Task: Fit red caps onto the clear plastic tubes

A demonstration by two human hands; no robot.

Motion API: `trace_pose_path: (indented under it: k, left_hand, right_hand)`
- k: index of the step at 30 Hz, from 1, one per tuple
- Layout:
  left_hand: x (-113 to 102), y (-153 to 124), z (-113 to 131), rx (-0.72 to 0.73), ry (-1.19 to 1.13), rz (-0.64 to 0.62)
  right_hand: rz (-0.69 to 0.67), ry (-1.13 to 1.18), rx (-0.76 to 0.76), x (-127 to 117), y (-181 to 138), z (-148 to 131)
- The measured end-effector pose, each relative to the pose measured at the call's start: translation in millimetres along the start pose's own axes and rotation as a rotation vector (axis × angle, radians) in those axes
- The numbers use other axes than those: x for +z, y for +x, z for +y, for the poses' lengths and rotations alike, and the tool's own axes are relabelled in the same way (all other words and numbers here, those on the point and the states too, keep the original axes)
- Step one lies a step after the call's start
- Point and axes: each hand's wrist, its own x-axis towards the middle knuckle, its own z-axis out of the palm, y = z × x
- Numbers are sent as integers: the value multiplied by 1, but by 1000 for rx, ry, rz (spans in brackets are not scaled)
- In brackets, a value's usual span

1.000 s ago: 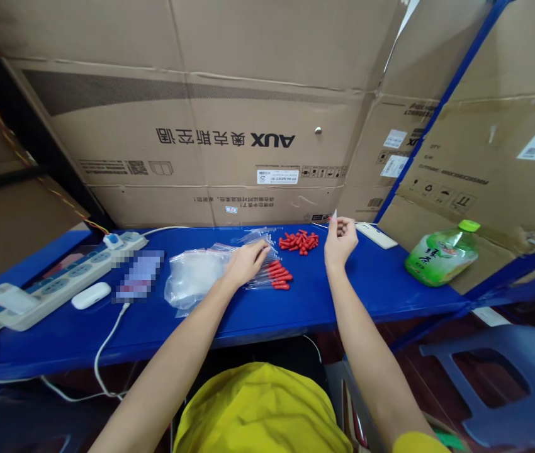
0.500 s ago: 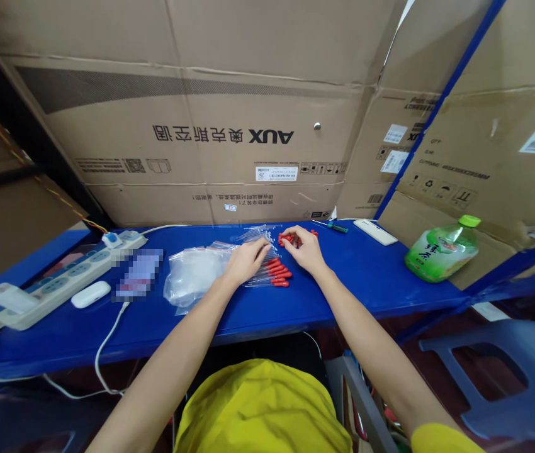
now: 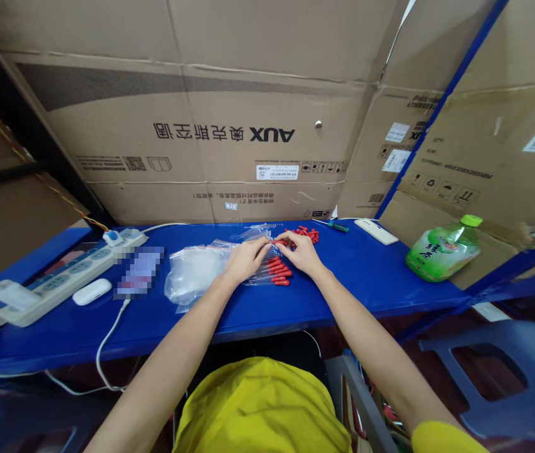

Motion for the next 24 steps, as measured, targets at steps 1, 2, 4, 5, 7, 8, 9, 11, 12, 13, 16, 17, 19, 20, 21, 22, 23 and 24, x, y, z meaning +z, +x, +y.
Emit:
trace_pose_path:
  k: [1,2,4,5,7,8,9,11,12,13,16,17,19,20,21,22,23,24]
  left_hand:
    - [0,0,0,-1,0,-1]
    - [0,0,1,-5,-1,-1]
    - [-1,0,1,-12,-2,-4]
    - [-1,0,2,-14,-2,-7]
    - [-1,0,2,-13,-4,-16]
    - [-1,0,2,-12,-4,-22]
    - [-1,0,2,-12,-4,-28]
    - [0,0,2,-7,-2,-38]
    - [0,-1,2,-3,0,-42]
    - [0,-1,2,0,2,-47]
    - [0,-1,3,-6,13,-43]
    - [0,-1,3,-15,18,-38]
    - [-1,-1,4,-34,25,-22]
    - [-1,-1,4,-42,29,-14]
    - [-1,-1,4,-48,31,-8]
    - [-1,-1,3,-52,32,-4]
    - [-1,-1,3,-54,33,-1]
    - [-1,-1,3,-55,33,0]
  right_hand:
    - [6,7,3,0,0,0]
    - [12,15,8,0,0,-1]
    - [25,32,18,0,0,-2]
    - [29,40,21,0,0,-2]
    - [32,52,24,1,-1,-2]
    - [30,53,24,1,-1,-2]
    - [26,51,25,2,-1,-2]
    - [9,39,22,3,-1,-1]
    - [0,34,17,3,-2,-1]
    - [-9,30,10,3,-2,-1]
    - [-12,26,-3,2,-1,-2]
    - [-3,24,-3,2,-1,-3]
    - [20,22,0,1,-1,-4]
    - [25,23,0,1,-1,-5]
    - [25,26,0,1,-1,-5]
    - [20,30,1,1,-1,-6]
    - [11,33,1,1,-1,-6]
    - [4,34,0,1,-1,-6]
